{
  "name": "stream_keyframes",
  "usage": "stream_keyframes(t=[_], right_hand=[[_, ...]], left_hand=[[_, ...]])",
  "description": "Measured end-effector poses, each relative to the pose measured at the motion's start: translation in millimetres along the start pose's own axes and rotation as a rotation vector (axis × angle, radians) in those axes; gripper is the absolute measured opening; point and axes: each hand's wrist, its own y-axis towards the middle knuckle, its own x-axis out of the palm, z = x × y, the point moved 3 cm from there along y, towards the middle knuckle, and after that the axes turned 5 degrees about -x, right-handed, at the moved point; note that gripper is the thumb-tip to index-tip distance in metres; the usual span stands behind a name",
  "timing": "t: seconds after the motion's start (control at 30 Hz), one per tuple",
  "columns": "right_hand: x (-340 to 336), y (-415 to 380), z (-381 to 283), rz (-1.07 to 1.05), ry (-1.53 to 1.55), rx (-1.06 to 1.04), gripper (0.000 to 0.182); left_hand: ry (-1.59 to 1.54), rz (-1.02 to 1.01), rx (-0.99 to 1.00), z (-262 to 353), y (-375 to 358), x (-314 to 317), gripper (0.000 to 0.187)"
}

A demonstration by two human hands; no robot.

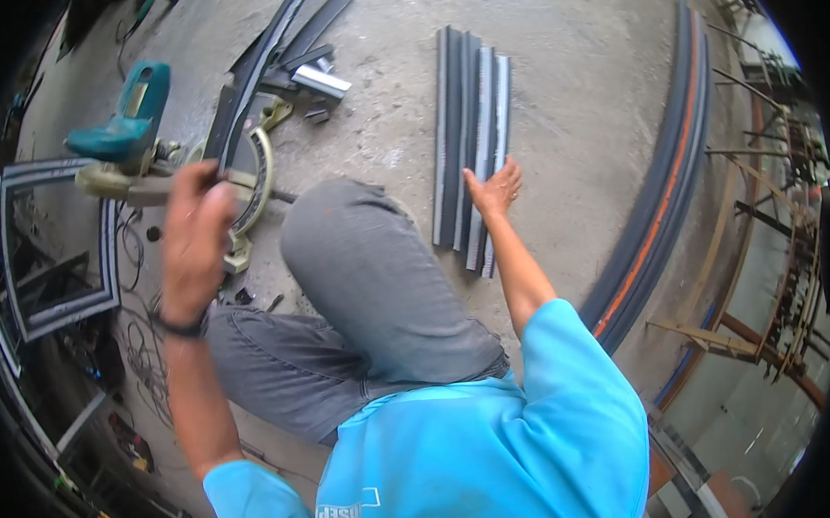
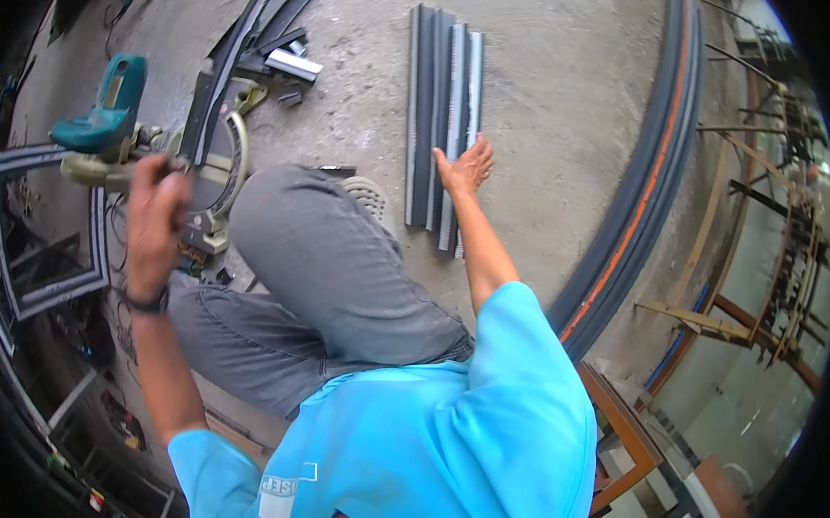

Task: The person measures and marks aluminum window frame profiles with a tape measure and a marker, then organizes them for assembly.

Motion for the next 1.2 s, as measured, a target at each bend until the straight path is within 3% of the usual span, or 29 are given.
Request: stream_keyframes(t=[0.03, 0.07, 0.13, 0.17, 0.23, 0.3, 0.33, 0.37, 0.4, 0.43, 0.47, 0.5, 0.57, 0.67, 0.73, 0.8, 0.9, 1.0, 1.07, 1.1, 1.2], right_hand=[[-2, -3, -9, 0.116, 0.005, -0.112, 0.119], [-3, -4, -14, 0.123, -0.009, -0.107, 0.119], [-6, -1, -8, 0.097, 0.026, -0.009, 0.123], [-5, 5, 0, 0.060, 0.078, 0.071, 0.126], [10, 22, 31, 0.052, 0.186, 0.174, 0.126], [20, 25, 42, -0.030, 0.245, 0.202, 0.120], [13, 27, 44, -0.117, 0.266, 0.207, 0.116], [2, 31, 49, -0.194, 0.280, 0.217, 0.113], [-1, 36, 46, -0.322, 0.349, 0.234, 0.099], [-7, 35, 40, -0.354, 0.340, 0.230, 0.093], [7, 34, 52, -0.175, 0.244, 0.108, 0.090], [19, 38, 60, -0.144, 0.223, 0.013, 0.087], [14, 35, 48, -0.056, 0.214, 0.041, 0.082], [20, 40, 50, -0.160, 0.342, 0.133, 0.078], [22, 41, 50, -0.228, 0.356, 0.150, 0.076], [15, 40, 35, -0.288, 0.466, 0.227, 0.075], [11, 43, 28, -0.245, 0.528, 0.236, 0.075], [15, 41, 22, -0.289, 0.630, 0.255, 0.074], [16, 44, 7, -0.484, 0.734, 0.233, 0.065], [17, 44, 2, -0.521, 0.733, 0.242, 0.052], [26, 43, 4, -0.607, 0.946, 0.434, 0.056]], left_hand=[[0.284, -0.050, 0.056, -15, 21, 16, 0.027], [0.325, -0.159, 0.119, -50, 42, 38, 0.028], [0.445, -0.508, -0.115, -144, 70, 86, 0.035], [-0.035, -0.596, -0.438, -266, 83, 107, 0.048], [0.372, -0.540, -0.032, -340, 70, 138, 0.055], [0.636, -0.528, -0.441, -411, 62, 150, 0.052], [0.757, -0.533, -0.629, -418, 61, 160, 0.051], [0.860, -0.578, -0.407, -417, 63, 170, 0.048], [0.973, -0.548, -0.204, -361, 74, 178, 0.041], [0.887, -0.439, -0.090, -334, 89, 183, 0.038], [0.795, -0.323, 0.012, -319, 100, 188, 0.036], [0.778, -0.303, 0.096, -312, 110, 201, 0.033], [0.767, -0.232, 0.244, -305, 129, 213, 0.029], [1.003, -0.340, 0.139, -324, 144, 230, 0.022], [1.007, -0.317, 0.243, -314, 144, 233, 0.019], [0.700, -0.194, 0.203, -316, 153, 251, 0.017], [0.113, -0.230, -0.209, -301, 160, 299, 0.026], [-0.028, -0.443, -0.330, -270, 166, 339, 0.045], [-0.074, -0.377, -0.350, -268, 166, 356, 0.048], [-0.093, -0.344, -0.361, -272, 167, 362, 0.050], [-0.594, -0.549, -0.524, -321, 164, 410, 0.045]])
